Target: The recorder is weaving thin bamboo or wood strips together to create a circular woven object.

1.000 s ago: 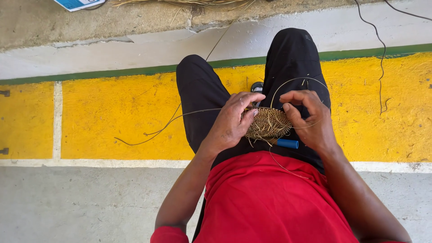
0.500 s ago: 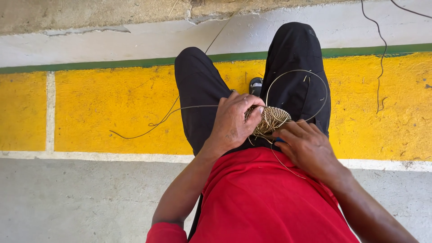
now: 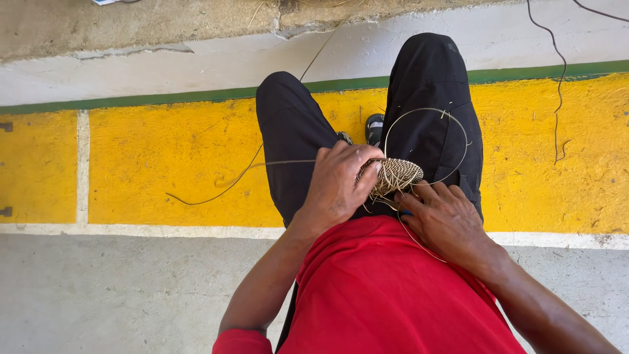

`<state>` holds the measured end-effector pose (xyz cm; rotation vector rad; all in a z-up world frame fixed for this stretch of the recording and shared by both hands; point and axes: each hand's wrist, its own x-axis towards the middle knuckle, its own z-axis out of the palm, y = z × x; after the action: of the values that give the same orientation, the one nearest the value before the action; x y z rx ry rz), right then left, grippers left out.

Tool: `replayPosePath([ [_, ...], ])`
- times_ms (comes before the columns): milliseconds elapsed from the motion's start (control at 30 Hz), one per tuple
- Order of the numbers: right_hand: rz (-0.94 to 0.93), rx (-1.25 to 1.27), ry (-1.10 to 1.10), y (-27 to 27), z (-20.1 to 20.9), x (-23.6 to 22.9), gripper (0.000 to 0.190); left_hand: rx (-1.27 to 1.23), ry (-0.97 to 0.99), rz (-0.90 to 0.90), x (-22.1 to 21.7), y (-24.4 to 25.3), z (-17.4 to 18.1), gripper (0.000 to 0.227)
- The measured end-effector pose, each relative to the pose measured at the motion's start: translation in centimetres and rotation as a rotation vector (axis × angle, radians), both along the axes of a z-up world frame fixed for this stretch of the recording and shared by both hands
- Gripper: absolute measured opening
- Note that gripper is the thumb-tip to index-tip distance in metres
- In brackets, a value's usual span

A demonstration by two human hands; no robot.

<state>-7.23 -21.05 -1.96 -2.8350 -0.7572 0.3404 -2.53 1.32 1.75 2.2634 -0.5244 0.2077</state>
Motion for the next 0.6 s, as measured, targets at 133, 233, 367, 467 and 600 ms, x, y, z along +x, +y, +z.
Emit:
replayPosePath([
  [133, 0.010, 0.117, 0.125, -1.3, 2.6, 0.3, 0.051, 0.016, 0.036, 0.002, 0.2, 1.1, -1.0, 0.017],
  [233, -0.132, -0.009, 0.497, -2.1, 6.7, 0.8, 0.066, 0.043, 0.083, 0.069, 0.2, 1.1, -0.5, 0.021],
  [367, -0.231, 0.403, 0.430, -2.3, 6.5, -0.4, 0.057, 0.115, -0.038, 0.087, -0.3, 0.2, 1.0, 0.019],
  [467, -0.214, 0.718, 0.184, -0.3, 5.2, -1.0, 0.045, 0.144, -0.102, 0.093, -0.8, -0.8, 0.6, 0.019],
  [600, -0.367, 0.702, 0.187, 1.5, 4.7, -0.1, 0.043, 0.167, -0.103, 0.128, -1.3, -1.3, 0.4, 0.016],
])
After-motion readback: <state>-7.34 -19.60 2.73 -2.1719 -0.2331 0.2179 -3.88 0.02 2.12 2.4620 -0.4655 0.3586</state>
